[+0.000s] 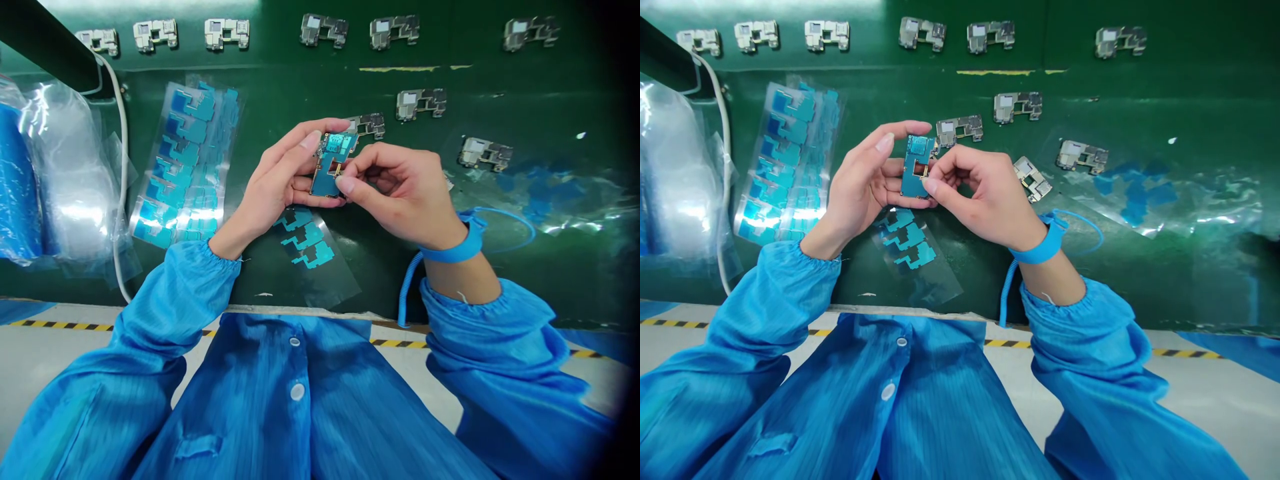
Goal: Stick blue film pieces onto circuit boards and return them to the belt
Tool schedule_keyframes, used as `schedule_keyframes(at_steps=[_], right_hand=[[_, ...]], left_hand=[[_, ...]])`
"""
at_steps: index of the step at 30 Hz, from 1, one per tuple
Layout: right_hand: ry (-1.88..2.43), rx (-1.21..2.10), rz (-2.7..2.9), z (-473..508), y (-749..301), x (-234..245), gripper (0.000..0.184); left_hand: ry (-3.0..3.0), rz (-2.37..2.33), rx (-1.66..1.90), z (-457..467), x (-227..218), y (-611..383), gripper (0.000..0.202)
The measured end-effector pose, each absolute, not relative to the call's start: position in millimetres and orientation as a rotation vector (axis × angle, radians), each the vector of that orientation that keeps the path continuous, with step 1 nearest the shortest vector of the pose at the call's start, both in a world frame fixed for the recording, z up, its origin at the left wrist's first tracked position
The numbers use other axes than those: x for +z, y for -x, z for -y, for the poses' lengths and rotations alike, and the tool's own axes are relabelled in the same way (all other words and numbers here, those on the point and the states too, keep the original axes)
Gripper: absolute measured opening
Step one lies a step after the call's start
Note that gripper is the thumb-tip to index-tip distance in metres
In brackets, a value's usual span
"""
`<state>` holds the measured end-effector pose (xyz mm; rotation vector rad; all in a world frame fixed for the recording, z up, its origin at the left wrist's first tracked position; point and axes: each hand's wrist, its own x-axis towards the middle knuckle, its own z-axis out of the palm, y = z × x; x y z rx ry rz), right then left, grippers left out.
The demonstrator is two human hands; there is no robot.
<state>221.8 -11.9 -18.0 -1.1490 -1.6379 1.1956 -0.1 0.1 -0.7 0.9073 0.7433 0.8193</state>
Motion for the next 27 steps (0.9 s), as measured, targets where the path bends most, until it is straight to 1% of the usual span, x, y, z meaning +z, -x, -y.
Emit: schedule_keyframes(at_steps=[3, 8, 17, 20, 23, 27], right_hand=[[1.15, 1.196, 1.635, 11.8, -221.7, -17.2, 0.04], [1.146, 1.209, 1.619, 12.5, -221.5, -16.9, 0.041], [1.173, 1.211, 1.615, 12.8, -220.7, -15.8, 0.044], [1.175, 1.195, 1.633, 12.6, -221.4, -16.6, 0.043], [1.18, 1.197, 1.639, 12.8, -222.1, -16.9, 0.042], [1.191, 1.2, 1.643, 12.7, -221.9, -15.3, 0.044]], left_hand=[[-0.908, -0.756, 0.828, 0.5, 1.5, -0.1, 0.041], [-0.91, -0.778, 0.81, 0.5, 3.9, 0.1, 0.041], [-0.886, -0.753, 0.809, 0.2, 1.6, -0.2, 0.034], [-0.876, -0.754, 0.827, 1.0, 2.4, -1.6, 0.036], [-0.901, -0.804, 0.818, 1.9, 4.5, -2.6, 0.043], [-0.948, -0.832, 0.799, 2.0, 5.7, -2.6, 0.048]])
